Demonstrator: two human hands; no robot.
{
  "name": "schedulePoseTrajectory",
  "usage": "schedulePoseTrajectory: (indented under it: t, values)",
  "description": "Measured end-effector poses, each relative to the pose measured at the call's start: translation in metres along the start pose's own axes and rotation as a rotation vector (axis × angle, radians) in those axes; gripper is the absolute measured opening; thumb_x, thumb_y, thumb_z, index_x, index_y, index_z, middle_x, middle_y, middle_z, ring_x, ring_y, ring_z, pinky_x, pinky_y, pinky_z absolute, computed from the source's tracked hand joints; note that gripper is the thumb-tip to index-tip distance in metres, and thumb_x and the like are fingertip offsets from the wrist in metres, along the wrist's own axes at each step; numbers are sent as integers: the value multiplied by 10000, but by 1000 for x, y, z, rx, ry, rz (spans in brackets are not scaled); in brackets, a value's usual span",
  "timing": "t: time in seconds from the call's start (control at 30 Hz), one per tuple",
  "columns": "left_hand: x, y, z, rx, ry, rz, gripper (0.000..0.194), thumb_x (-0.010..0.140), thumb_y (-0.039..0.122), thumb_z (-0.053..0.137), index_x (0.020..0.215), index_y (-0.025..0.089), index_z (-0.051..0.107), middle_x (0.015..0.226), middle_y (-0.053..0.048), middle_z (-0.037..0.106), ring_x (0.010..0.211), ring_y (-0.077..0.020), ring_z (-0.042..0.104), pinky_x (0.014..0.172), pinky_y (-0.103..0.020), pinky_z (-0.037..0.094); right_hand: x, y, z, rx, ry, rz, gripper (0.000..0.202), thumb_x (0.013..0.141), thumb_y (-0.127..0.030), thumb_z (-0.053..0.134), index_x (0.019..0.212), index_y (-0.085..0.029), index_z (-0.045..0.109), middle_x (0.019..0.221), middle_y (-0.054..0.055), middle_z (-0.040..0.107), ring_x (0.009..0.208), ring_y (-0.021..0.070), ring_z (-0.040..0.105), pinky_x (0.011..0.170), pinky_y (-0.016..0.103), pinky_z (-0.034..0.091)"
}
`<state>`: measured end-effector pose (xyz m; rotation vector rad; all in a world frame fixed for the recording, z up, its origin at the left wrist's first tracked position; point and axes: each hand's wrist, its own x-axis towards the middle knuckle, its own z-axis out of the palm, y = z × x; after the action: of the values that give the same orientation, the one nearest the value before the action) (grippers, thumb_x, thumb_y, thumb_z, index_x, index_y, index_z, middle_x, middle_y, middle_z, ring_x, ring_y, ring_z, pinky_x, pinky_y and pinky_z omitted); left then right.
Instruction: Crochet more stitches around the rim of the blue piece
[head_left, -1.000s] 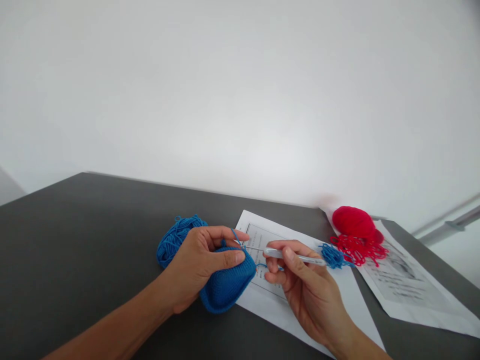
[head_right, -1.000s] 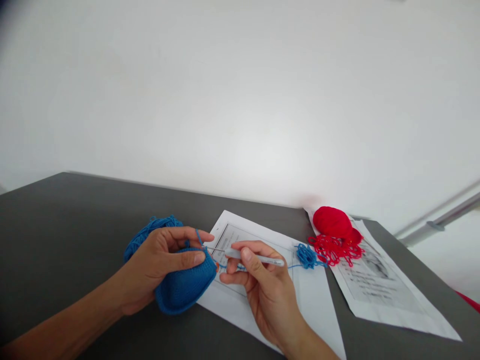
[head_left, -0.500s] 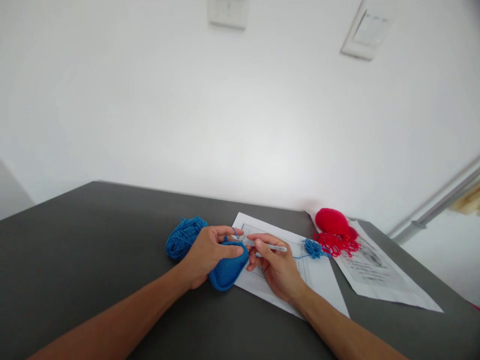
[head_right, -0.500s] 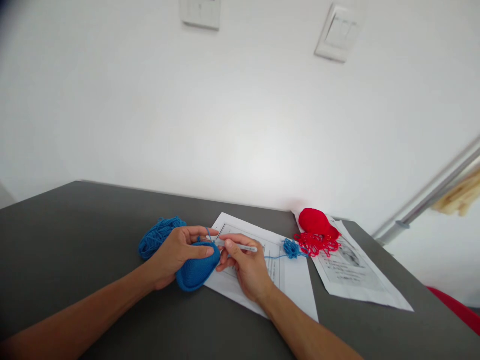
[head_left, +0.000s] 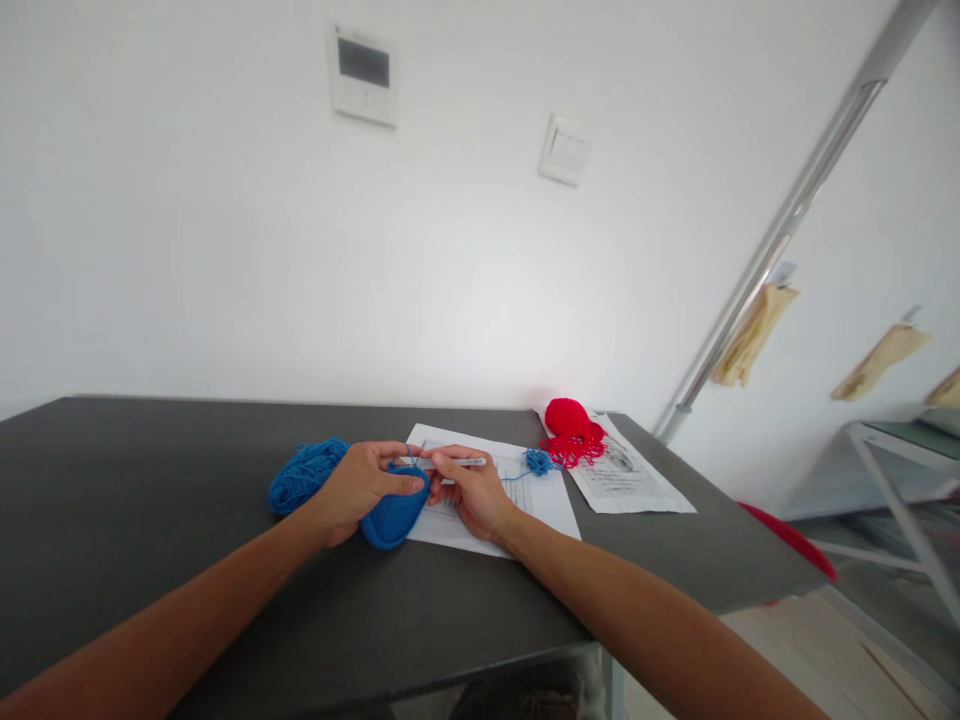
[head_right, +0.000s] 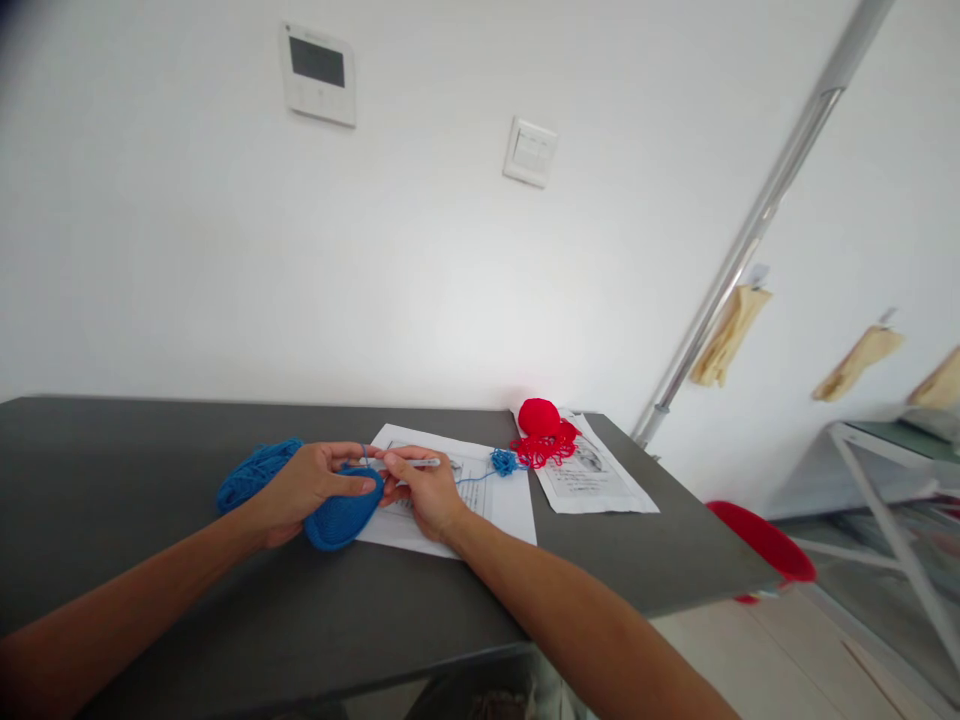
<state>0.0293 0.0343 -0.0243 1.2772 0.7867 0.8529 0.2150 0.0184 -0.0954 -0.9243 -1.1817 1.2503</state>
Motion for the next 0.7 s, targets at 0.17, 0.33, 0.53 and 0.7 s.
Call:
schedulePoseTrajectory:
  t: [0.17,0.33,0.53,0.7]
  values:
    - [3,1,-1,16,-14,-1,509,530,171,1019,988,142,798,742,-45,810,675,-222,740,653,-303,550,-1,-6,-1,-79,23,-18,367,1014,-380,687,1318,-178,643,1314,103,678,1099,250,706,919,462,622]
    - [5,-2,-1,9,6,-18,193,953,279,768,1079,137,735,904,-22,770,740,-162,723,724,-332,614,2,-16,-5,-115,1,-33,365,1013,-381,688,1314,-178,645,1315,103,678,1104,251,705,926,465,619]
    - [7,-4,3,-46,58,-41,198,993,310,718,1092,138,715,997,-43,750,810,-173,721,748,-350,625,3,-23,-4,-137,-6,-79,360,1013,-375,689,1312,-179,646,1313,102,680,1098,248,706,923,462,621]
    - [6,-7,13,-156,71,-70,503,609,195,1008,1038,116,757,804,-26,777,742,-189,729,720,-303,571,-7,-25,-6,-151,63,-129,314,1013,-371,691,1255,-172,670,1264,92,699,1063,234,713,909,445,623]
